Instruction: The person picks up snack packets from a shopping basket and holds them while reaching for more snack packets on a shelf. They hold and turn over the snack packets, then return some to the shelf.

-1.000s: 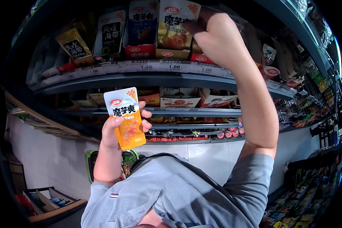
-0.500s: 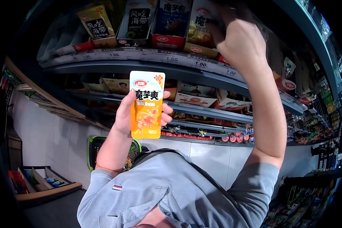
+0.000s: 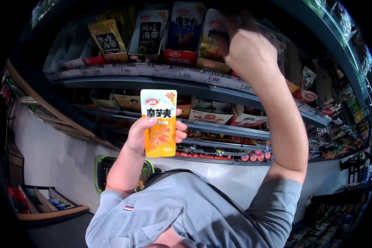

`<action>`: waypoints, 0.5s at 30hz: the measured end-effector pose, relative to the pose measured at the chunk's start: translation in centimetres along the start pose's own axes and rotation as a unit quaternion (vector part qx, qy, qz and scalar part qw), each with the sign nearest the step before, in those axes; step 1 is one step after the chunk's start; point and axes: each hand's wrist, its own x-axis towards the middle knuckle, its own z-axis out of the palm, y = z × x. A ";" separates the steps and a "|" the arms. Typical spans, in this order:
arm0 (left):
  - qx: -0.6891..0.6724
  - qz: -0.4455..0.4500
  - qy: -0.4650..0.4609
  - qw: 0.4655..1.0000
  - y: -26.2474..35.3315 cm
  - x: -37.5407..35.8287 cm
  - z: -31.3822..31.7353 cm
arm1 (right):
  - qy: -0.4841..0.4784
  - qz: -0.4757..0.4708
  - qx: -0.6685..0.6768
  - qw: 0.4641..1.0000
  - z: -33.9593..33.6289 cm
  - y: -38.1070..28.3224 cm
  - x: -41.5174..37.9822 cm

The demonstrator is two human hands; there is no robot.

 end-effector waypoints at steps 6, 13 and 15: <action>0.029 0.005 0.025 0.999 -0.5 -0.4 -0.2 | 0.062 -0.010 0.228 0.972 -2.2 -3.5 -3.6; 0.028 -0.012 -0.018 0.999 -1.7 0.9 -0.5 | -0.024 -0.034 0.426 0.904 -1.1 -6.1 -10.2; 0.030 -0.028 -0.016 0.999 -2.0 1.0 -0.1 | 0.018 -0.023 0.410 0.912 -1.5 -5.2 -10.2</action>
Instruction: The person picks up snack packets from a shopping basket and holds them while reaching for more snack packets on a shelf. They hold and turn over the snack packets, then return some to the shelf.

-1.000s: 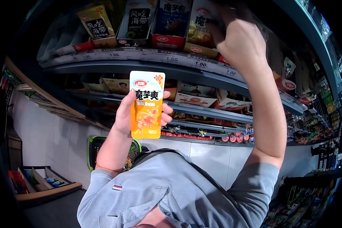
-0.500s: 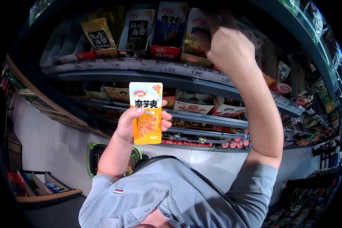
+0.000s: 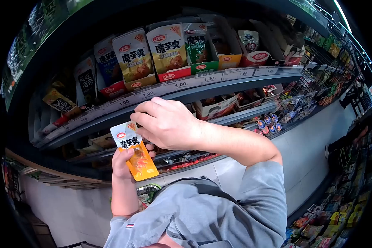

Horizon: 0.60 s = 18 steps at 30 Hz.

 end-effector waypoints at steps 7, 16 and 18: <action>0.061 0.000 0.024 0.998 -1.1 0.5 1.2 | 0.133 -0.012 -0.168 0.977 -3.2 2.9 2.0; 0.157 -0.016 0.116 0.981 -2.0 1.7 3.2 | 0.128 0.006 -0.120 0.985 -5.1 3.4 -0.1; 0.174 -0.002 0.102 0.979 -2.4 2.5 4.4 | 0.112 0.018 -0.032 0.993 -5.6 2.7 -2.0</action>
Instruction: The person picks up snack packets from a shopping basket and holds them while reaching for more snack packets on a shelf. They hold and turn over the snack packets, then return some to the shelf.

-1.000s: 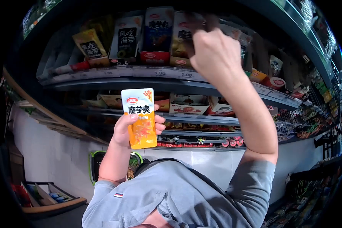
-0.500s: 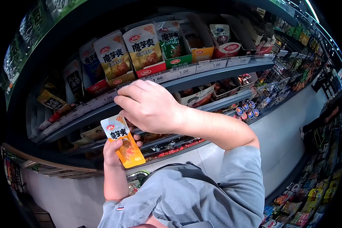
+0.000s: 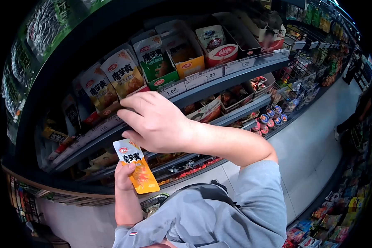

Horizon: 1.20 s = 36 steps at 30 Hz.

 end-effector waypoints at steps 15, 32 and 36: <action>0.035 -0.032 -0.124 0.991 -3.1 5.1 7.9 | -0.365 0.177 -0.286 0.868 -9.4 16.2 8.2; -0.002 0.007 -0.044 0.999 -2.7 4.8 9.3 | -0.181 0.063 -0.276 0.942 -10.0 19.7 8.7; -0.040 0.046 -0.040 0.997 -2.0 5.6 9.1 | -0.187 0.161 -0.206 0.947 -11.3 20.8 9.5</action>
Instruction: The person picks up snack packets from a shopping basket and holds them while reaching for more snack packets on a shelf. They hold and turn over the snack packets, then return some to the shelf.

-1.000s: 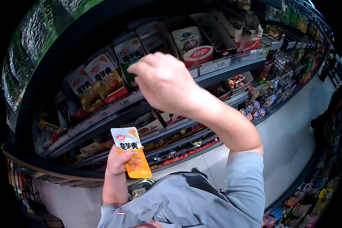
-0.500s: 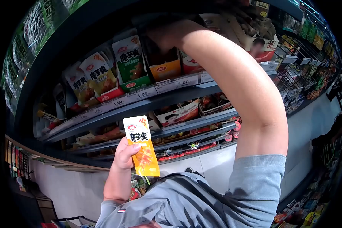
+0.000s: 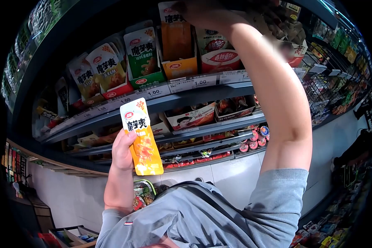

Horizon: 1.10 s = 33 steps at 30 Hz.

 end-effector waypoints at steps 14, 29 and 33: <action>0.132 0.170 -0.010 0.976 2.7 2.8 2.2 | 0.095 -0.028 0.104 0.990 0.0 1.1 -0.5; 0.207 0.227 0.036 0.951 5.2 4.1 2.0 | 0.222 -0.043 0.080 0.971 1.1 1.4 -0.6; 0.213 0.235 0.037 0.948 5.4 4.2 2.1 | 0.215 -0.044 0.096 0.971 0.4 0.6 -1.2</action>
